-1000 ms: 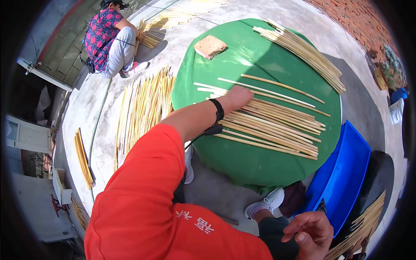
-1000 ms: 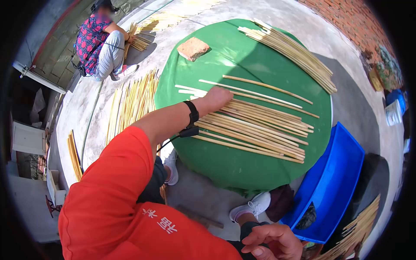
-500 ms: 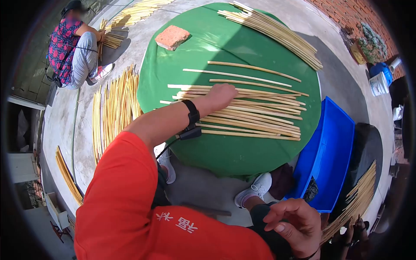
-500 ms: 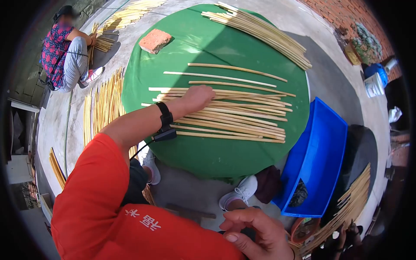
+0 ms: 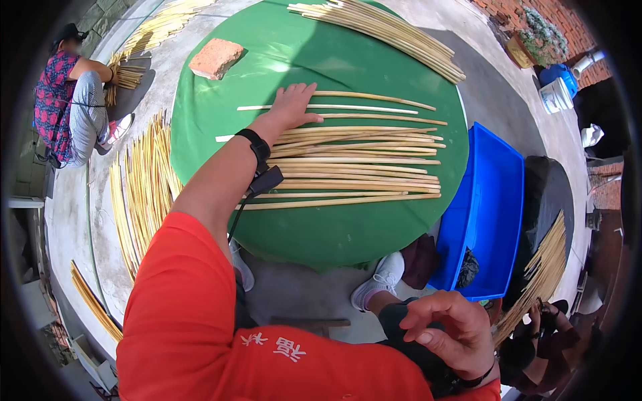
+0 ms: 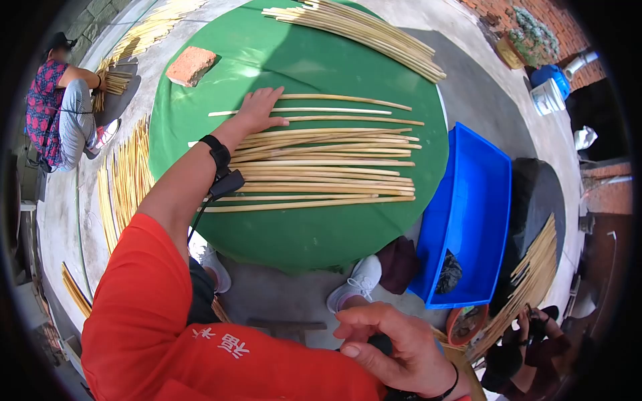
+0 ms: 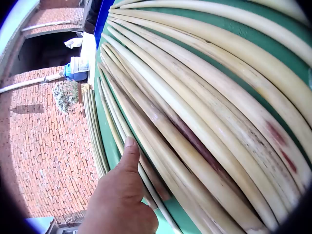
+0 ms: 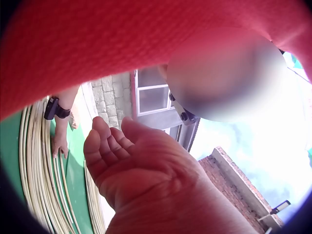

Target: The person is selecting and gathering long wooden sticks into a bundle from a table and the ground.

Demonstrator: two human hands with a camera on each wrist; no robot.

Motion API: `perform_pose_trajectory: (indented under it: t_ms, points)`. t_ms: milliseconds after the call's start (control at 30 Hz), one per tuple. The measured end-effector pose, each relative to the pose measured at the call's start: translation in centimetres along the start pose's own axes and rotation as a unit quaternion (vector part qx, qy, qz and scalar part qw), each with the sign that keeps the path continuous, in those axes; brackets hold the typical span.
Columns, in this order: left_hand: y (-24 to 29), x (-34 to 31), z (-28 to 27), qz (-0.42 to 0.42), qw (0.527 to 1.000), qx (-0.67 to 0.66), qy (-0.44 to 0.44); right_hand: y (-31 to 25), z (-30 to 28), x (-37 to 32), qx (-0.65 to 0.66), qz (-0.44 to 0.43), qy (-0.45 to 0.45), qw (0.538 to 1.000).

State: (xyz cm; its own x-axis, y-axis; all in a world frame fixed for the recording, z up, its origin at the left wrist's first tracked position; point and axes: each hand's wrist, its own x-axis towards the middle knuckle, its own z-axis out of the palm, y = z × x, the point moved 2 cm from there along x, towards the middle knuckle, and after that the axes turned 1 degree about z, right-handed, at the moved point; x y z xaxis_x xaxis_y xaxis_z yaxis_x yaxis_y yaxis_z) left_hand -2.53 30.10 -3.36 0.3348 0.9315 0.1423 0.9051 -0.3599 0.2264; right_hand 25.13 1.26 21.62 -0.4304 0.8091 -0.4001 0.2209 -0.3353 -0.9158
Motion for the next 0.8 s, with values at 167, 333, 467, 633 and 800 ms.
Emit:
perform_pose_trajectory:
  t_ms: [167, 333, 467, 633, 800]
  points:
    - [1.9, -0.6, 0.5, 0.103, 0.991, 0.034, -0.078, -0.3, -0.1, 0.2, -0.018, 0.003, -0.004, 1.0]
    - [2.8, -2.4, -0.5, 0.109, 0.99, -0.003, -0.092, -0.1, 0.0, 0.3, -0.115, -0.084, -0.027, 0.989]
    - [1.2, -3.3, -1.9, 0.078, 0.976, -0.007, -0.205, 0.2, 0.1, 0.4, -0.182, -0.139, -0.029, 0.973]
    - [-0.4, -3.6, -2.7, 0.044, 0.973, -0.037, -0.225, 0.2, 0.5, 0.7, -0.199, -0.136, -0.033, 0.97]
    - [4.5, -5.0, -0.9, 0.045, 0.987, -0.063, -0.144, 0.2, 1.2, 1.4, -0.22, -0.143, -0.043, 0.964]
